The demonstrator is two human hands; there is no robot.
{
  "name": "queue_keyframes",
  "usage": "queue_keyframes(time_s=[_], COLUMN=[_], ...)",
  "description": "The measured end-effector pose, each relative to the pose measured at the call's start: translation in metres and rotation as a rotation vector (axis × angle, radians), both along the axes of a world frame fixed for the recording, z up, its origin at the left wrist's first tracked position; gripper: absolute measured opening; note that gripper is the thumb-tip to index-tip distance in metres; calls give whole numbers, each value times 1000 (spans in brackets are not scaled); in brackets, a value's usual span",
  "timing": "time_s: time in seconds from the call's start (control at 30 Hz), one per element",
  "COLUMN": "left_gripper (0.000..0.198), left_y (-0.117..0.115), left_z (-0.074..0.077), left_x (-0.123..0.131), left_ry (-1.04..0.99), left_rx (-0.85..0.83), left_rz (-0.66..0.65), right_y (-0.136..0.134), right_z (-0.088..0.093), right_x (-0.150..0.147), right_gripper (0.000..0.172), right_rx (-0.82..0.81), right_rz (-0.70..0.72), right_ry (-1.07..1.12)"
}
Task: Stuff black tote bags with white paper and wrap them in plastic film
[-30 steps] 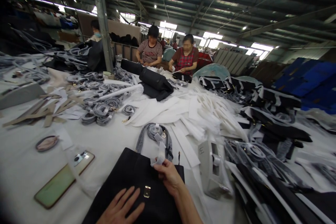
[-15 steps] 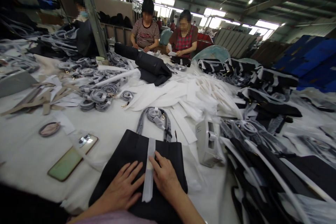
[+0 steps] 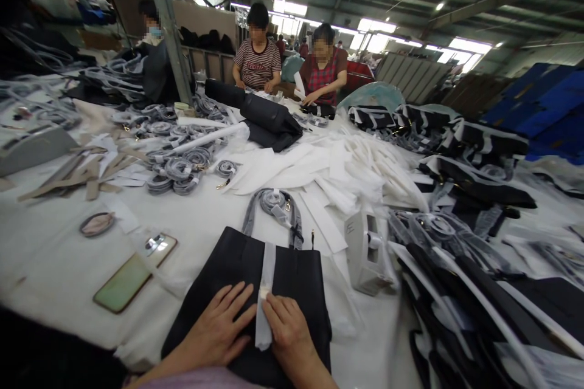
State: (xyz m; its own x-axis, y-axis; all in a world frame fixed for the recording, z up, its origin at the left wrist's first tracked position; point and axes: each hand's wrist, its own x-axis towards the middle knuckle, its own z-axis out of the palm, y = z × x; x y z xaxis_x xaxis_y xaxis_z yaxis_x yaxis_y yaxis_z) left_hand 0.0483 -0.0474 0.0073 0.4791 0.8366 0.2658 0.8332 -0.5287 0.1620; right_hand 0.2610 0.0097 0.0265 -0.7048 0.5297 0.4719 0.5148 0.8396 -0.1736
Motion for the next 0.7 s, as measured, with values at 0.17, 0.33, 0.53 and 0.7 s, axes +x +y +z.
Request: queue_keyframes(time_s=[0.17, 0.33, 0.53, 0.7], left_gripper=[57, 56, 50, 41], left_y=[0, 3, 3, 8], left_z=[-2, -2, 4, 11], left_x=[0, 0, -2, 5], left_ry=[-28, 33, -33, -218], left_rx=[69, 146, 63, -49], left_rz=[16, -88, -60, 14], right_y=[-11, -14, -2, -1], right_z=[4, 17, 10, -14], right_x=[-1, 9, -5, -13], right_gripper=[54, 61, 47, 55], right_rx=[-150, -266, -112, -30], right_rz=[-29, -87, -99, -131], right_ry=[-29, 39, -172, -219])
